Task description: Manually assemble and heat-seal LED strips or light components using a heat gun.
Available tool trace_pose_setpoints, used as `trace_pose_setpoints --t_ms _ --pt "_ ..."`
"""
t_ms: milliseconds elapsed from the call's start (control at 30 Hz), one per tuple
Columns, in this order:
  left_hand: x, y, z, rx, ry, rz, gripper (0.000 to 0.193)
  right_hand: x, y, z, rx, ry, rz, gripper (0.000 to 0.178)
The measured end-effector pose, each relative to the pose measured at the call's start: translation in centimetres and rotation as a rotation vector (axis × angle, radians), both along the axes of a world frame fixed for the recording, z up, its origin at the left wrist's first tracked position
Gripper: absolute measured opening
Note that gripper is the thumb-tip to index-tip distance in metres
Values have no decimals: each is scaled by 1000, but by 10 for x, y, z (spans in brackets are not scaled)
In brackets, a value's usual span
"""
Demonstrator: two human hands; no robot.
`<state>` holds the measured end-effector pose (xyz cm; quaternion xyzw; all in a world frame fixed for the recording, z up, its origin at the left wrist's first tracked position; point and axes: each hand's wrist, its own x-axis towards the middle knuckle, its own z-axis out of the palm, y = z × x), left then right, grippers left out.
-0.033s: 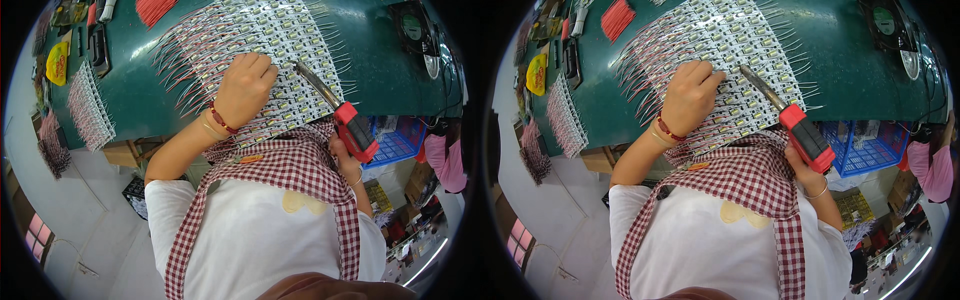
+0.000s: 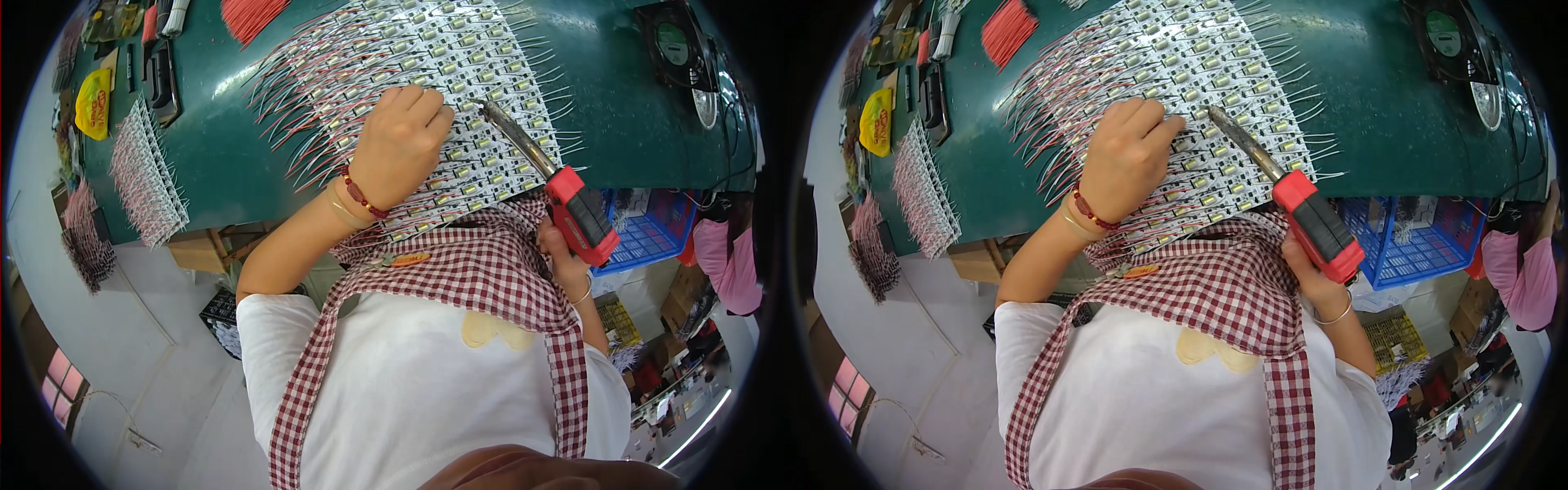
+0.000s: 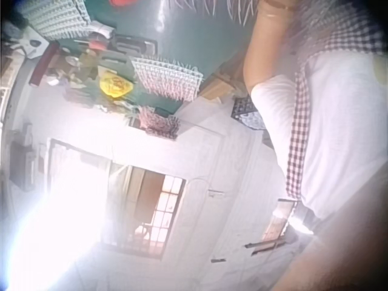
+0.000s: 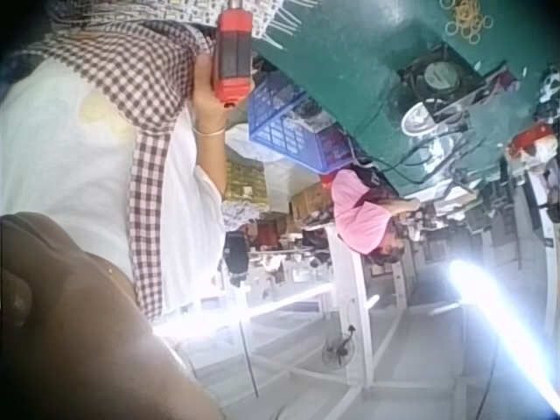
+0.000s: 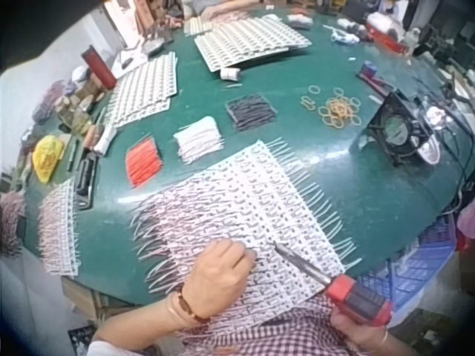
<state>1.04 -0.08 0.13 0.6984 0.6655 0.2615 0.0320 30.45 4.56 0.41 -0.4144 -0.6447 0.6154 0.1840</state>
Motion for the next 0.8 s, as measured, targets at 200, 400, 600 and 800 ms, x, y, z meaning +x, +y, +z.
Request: trace_pose_setpoints --t_ms 200,400,600,800 --pt "-6 3 5 19 61 -74 23 4 1 -2 44 0 51 29" --pt "5 -6 6 82 41 -109 24 16 -3 -2 27 27 21 31" --pt "8 -8 2 26 1 -90 23 23 -4 -8 -58 -84 44 15" --pt "8 -7 2 4 -8 -99 23 20 -5 -12 127 -201 129 18"
